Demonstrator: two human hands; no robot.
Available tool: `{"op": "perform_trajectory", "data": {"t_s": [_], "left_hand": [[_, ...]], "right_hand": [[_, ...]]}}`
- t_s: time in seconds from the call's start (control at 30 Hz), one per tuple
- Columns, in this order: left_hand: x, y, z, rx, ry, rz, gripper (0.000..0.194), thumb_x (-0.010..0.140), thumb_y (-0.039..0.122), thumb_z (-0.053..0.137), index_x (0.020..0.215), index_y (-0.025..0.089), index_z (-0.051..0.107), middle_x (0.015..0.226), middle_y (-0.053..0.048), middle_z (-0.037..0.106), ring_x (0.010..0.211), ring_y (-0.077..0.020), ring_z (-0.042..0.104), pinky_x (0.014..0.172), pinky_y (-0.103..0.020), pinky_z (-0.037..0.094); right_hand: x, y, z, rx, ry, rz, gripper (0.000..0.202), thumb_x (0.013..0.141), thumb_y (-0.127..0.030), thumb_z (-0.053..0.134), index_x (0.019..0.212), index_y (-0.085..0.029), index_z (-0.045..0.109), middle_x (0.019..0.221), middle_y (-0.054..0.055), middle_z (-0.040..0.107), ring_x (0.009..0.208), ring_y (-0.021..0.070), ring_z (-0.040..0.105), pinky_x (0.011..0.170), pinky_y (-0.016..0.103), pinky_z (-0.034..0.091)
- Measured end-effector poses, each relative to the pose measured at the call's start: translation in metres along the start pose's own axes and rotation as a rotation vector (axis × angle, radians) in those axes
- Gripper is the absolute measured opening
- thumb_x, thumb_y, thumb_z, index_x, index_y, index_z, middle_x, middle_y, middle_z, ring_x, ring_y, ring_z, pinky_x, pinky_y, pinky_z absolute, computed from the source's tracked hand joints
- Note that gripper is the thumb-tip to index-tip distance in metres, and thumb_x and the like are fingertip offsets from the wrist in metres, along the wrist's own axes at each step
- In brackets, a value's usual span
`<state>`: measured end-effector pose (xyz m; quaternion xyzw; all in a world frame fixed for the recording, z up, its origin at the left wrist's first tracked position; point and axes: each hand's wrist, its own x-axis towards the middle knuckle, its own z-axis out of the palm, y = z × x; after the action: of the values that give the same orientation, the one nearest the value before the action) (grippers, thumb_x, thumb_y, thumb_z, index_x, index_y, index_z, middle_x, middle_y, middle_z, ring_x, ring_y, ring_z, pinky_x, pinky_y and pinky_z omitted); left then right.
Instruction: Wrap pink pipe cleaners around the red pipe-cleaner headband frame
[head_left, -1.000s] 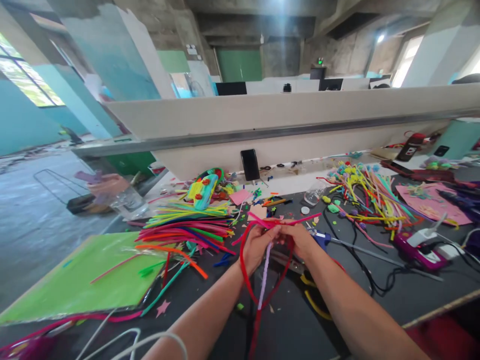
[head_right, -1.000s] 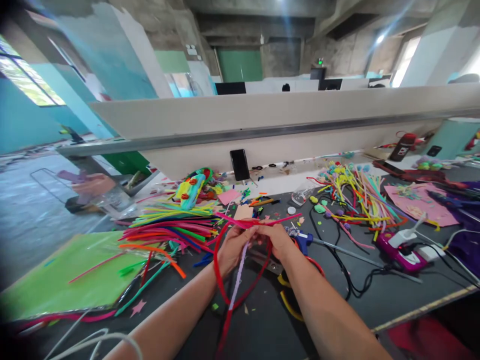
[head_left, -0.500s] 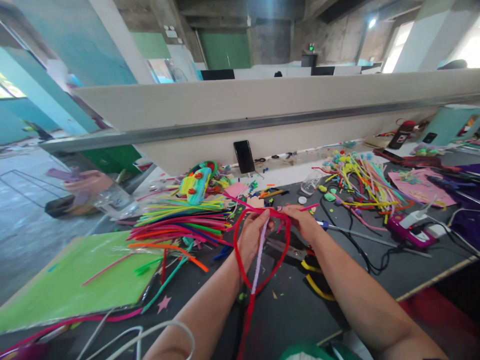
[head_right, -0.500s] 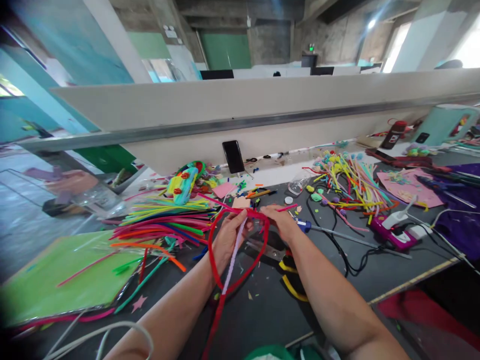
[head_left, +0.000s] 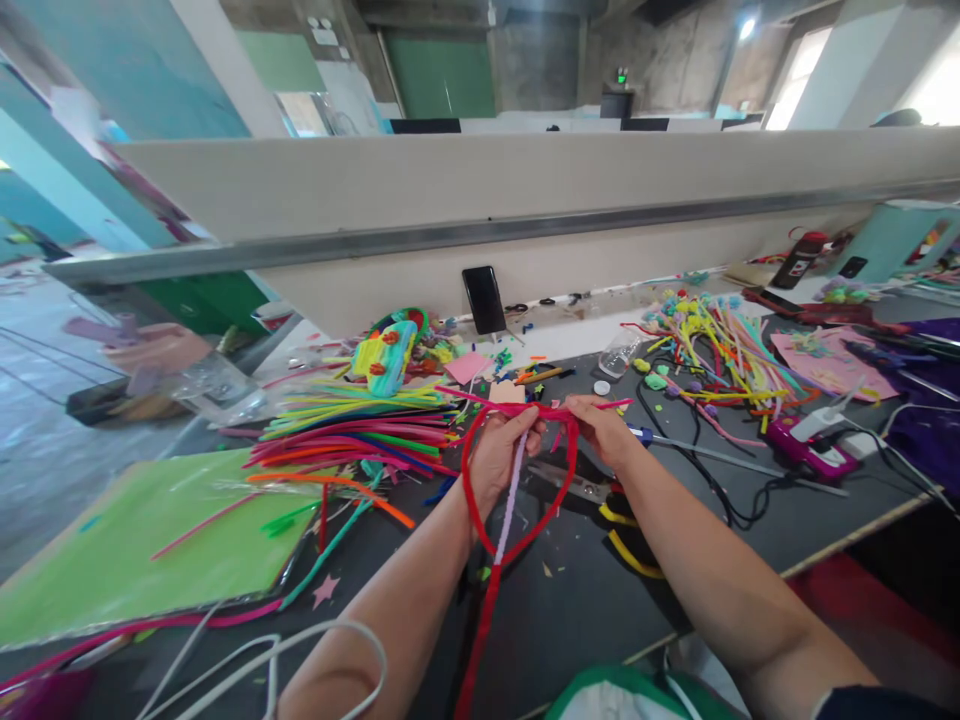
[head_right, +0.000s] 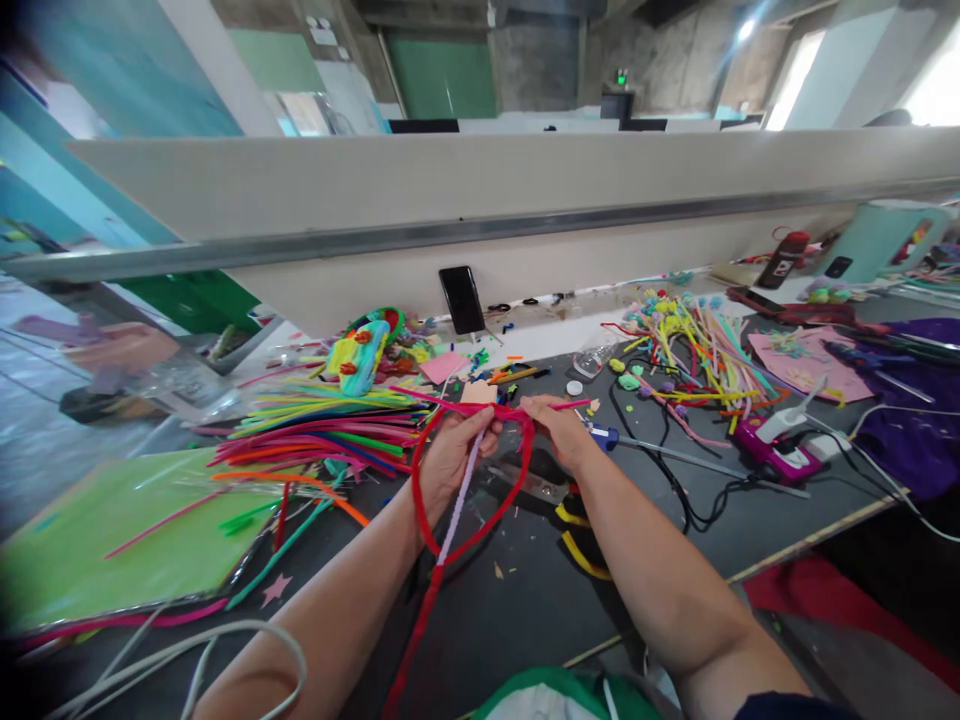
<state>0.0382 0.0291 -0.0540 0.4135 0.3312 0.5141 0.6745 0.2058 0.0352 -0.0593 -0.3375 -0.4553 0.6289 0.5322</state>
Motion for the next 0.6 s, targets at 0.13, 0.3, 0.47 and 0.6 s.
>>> {"op": "perform_trajectory", "data": {"t_s": [0.13, 0.3, 0.47, 0.6], "left_hand": [[0.003, -0.001, -0.005, -0.061, 0.003, 0.016, 0.027, 0.072, 0.034, 0.072, 0.068, 0.011, 0.059, 0.062, -0.001, 0.061, 0.041, -0.0035, 0.043, 0.041, -0.019, 0.033], [0.005, 0.001, -0.012, -0.101, 0.049, 0.057, 0.026, 0.073, 0.033, 0.071, 0.069, 0.011, 0.059, 0.061, 0.000, 0.059, 0.040, -0.0027, 0.041, 0.039, -0.018, 0.029], [0.007, 0.006, -0.021, -0.048, 0.115, 0.131, 0.026, 0.075, 0.035, 0.069, 0.069, 0.011, 0.061, 0.058, 0.000, 0.058, 0.040, -0.0028, 0.042, 0.040, -0.019, 0.028], [0.005, 0.020, -0.026, 0.137, 0.119, 0.255, 0.030, 0.079, 0.039, 0.064, 0.066, 0.012, 0.062, 0.044, 0.003, 0.050, 0.038, -0.0052, 0.042, 0.042, -0.020, 0.028]], "right_hand": [[0.004, 0.004, -0.003, 0.028, 0.048, -0.028, 0.030, 0.073, -0.046, 0.068, 0.075, -0.016, 0.070, 0.057, -0.001, 0.057, 0.050, 0.0098, 0.048, 0.047, 0.023, 0.035], [0.010, 0.005, -0.010, 0.094, 0.182, -0.172, 0.023, 0.071, -0.039, 0.072, 0.072, -0.017, 0.067, 0.049, -0.006, 0.047, 0.045, 0.0058, 0.039, 0.050, 0.022, 0.036], [0.017, 0.004, -0.019, 0.149, 0.351, -0.248, 0.021, 0.065, -0.035, 0.076, 0.074, -0.018, 0.065, 0.060, -0.003, 0.058, 0.052, 0.0075, 0.047, 0.055, 0.024, 0.041], [0.019, 0.008, -0.022, -0.312, 0.312, -0.170, 0.021, 0.070, -0.036, 0.068, 0.079, -0.017, 0.068, 0.061, -0.001, 0.062, 0.050, 0.0097, 0.048, 0.051, 0.025, 0.038]]}}
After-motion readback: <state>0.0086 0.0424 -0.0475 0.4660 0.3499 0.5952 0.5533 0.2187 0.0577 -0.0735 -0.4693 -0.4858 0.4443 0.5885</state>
